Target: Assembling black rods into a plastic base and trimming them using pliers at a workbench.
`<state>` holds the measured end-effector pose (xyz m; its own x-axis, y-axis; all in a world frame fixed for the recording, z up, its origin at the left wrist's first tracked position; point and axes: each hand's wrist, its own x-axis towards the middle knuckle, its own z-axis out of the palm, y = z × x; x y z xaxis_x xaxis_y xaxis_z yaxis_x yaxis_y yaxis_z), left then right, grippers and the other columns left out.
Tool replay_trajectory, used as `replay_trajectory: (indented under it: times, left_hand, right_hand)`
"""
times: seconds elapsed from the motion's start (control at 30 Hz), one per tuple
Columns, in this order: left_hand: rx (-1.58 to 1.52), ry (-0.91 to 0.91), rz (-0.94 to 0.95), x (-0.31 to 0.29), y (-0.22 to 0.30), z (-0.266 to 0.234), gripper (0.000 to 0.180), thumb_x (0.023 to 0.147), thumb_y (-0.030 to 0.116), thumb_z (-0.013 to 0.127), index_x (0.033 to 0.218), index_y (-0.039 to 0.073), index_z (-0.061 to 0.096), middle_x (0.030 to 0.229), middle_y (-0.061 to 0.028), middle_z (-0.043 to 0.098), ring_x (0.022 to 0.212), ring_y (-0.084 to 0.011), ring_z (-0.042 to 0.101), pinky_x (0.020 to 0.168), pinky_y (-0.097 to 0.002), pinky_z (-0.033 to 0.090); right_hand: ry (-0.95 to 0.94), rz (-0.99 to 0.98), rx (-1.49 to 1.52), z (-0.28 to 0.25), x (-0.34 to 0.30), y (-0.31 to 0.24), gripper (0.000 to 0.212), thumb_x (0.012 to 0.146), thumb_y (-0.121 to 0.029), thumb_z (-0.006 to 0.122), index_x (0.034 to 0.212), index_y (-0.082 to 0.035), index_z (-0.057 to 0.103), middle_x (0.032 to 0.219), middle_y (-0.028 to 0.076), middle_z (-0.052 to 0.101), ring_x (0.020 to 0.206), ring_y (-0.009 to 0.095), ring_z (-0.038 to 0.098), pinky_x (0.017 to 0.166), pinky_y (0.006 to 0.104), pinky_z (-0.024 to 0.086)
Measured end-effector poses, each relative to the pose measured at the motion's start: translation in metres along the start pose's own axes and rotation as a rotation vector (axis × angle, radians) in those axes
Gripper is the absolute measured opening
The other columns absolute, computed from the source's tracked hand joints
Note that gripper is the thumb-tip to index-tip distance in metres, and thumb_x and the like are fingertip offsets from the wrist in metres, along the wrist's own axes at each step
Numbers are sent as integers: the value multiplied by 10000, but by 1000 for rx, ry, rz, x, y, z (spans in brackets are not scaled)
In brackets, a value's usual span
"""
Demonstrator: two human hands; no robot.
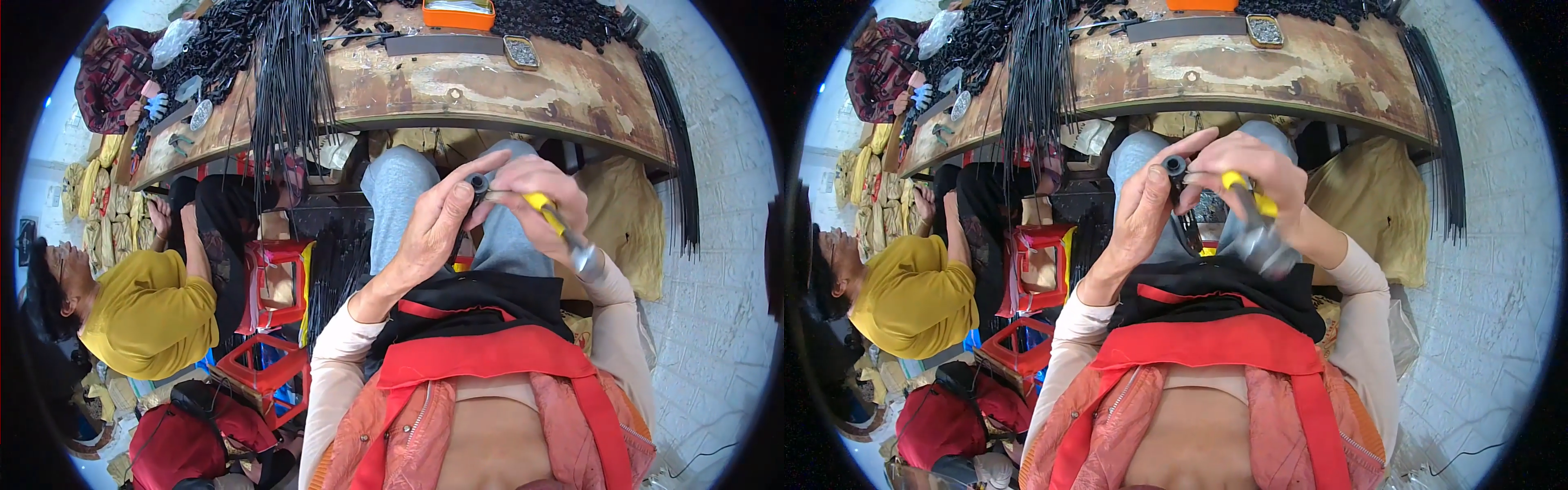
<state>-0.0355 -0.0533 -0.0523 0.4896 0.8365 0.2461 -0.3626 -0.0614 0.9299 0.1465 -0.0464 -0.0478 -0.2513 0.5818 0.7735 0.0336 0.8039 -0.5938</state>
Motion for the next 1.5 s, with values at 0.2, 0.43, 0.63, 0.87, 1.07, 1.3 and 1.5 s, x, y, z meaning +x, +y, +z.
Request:
replay_trajectory:
  times: [0.2,0.43,0.63,0.87,1.07,1.3,1.5]
  left_hand:
    - [-53,-61,-8,-3,-4,-9,636,1037,475,341,1447,-10,379,768,47,432,686,-45,338,606,-189,285]
    - [-99,-14,-23,1,8,-2,666,1037,487,317,1493,3,272,748,44,418,663,-50,326,582,-199,271]
    - [-42,43,62,7,-2,-19,700,1019,520,343,1473,-9,286,718,12,399,638,-68,333,587,-225,296]
    - [132,28,40,3,-4,-12,499,1052,453,292,1007,19,535,684,41,420,602,-50,332,543,-220,274]
    - [117,3,10,3,4,-10,540,1038,499,296,985,12,524,696,36,422,613,-54,335,545,-223,278]
    - [245,-7,22,-4,7,-9,524,1031,512,314,983,35,525,702,32,430,619,-59,351,552,-221,284]
    - [111,-61,-1,-5,3,-22,525,1033,498,332,1022,15,539,711,35,440,651,-54,368,584,-210,303]
  right_hand:
    - [-168,-322,-191,-3,15,3,481,733,103,753,1117,-41,503,946,151,651,811,287,662,724,433,550]
    - [-14,361,167,4,26,-14,391,767,71,745,1049,-49,501,886,65,598,746,173,600,663,279,479]
    - [-291,921,-16,-17,36,-49,218,982,-230,544,935,-21,505,563,46,525,486,105,519,460,275,382]
    - [-591,1001,-275,-34,23,-83,199,993,-188,506,1077,-8,515,667,82,606,507,154,566,485,288,423]
    - [-493,729,-139,-35,13,-70,399,980,-174,522,1352,-39,466,782,64,669,580,157,608,556,276,475]
    - [-732,1116,-53,-46,51,-88,265,1012,-246,477,1076,2,545,657,48,597,543,120,583,515,277,458]
    - [-767,1269,307,-45,43,-70,342,1027,-301,442,851,-19,520,606,38,573,502,117,572,469,273,453]
